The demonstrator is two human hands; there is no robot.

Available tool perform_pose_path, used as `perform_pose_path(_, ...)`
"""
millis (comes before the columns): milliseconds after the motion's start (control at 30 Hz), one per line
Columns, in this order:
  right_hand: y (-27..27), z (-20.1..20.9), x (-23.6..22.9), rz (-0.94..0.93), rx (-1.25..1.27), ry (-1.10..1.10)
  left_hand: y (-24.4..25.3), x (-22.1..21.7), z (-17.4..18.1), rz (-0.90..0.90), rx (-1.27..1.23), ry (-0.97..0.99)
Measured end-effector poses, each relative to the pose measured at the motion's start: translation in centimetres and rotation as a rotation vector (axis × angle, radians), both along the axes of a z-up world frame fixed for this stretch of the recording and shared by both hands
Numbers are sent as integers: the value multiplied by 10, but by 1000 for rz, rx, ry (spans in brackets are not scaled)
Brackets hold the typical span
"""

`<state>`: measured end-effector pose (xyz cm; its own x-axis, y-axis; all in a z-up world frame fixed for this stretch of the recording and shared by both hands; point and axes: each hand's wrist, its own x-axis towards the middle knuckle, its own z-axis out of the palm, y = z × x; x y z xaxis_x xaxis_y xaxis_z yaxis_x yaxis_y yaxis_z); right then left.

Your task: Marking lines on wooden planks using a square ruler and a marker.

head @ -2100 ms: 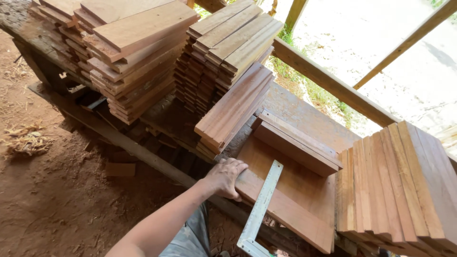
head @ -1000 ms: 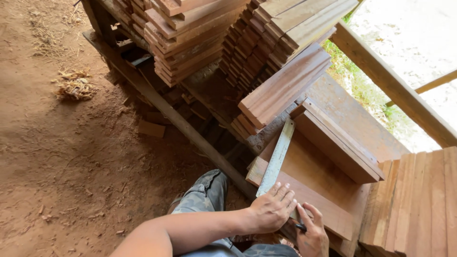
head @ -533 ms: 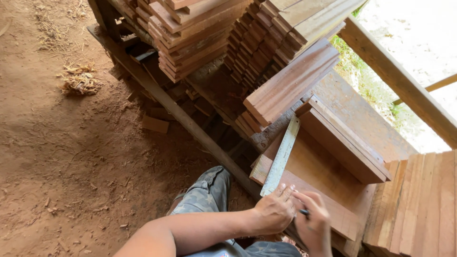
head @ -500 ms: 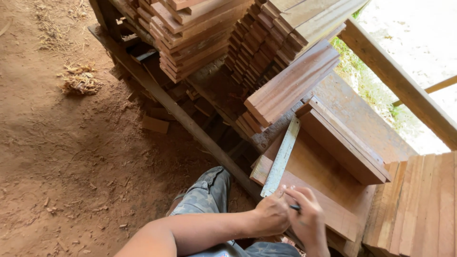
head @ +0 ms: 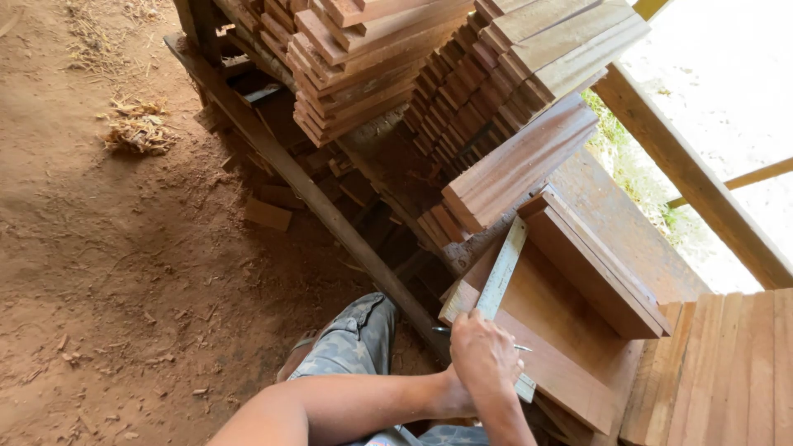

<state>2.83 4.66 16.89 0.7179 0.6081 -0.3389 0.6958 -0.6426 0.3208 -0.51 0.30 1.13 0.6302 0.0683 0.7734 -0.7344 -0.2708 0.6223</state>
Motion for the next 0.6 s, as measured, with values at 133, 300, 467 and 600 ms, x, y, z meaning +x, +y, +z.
perform_pose_path(133,-11,-17,16,119,-45,-46,37,-8,53,-218,-84,180)
perform_pose_path(300,-65,-33,62,-216,919,309,37,9,48,185,736,265)
perform_pose_path(467,-134,6,80,-480,1048,30,41,7,63,188,701,298)
perform_pose_path(600,-164,3,68,-263,865,-122,41,9,59,166,749,291)
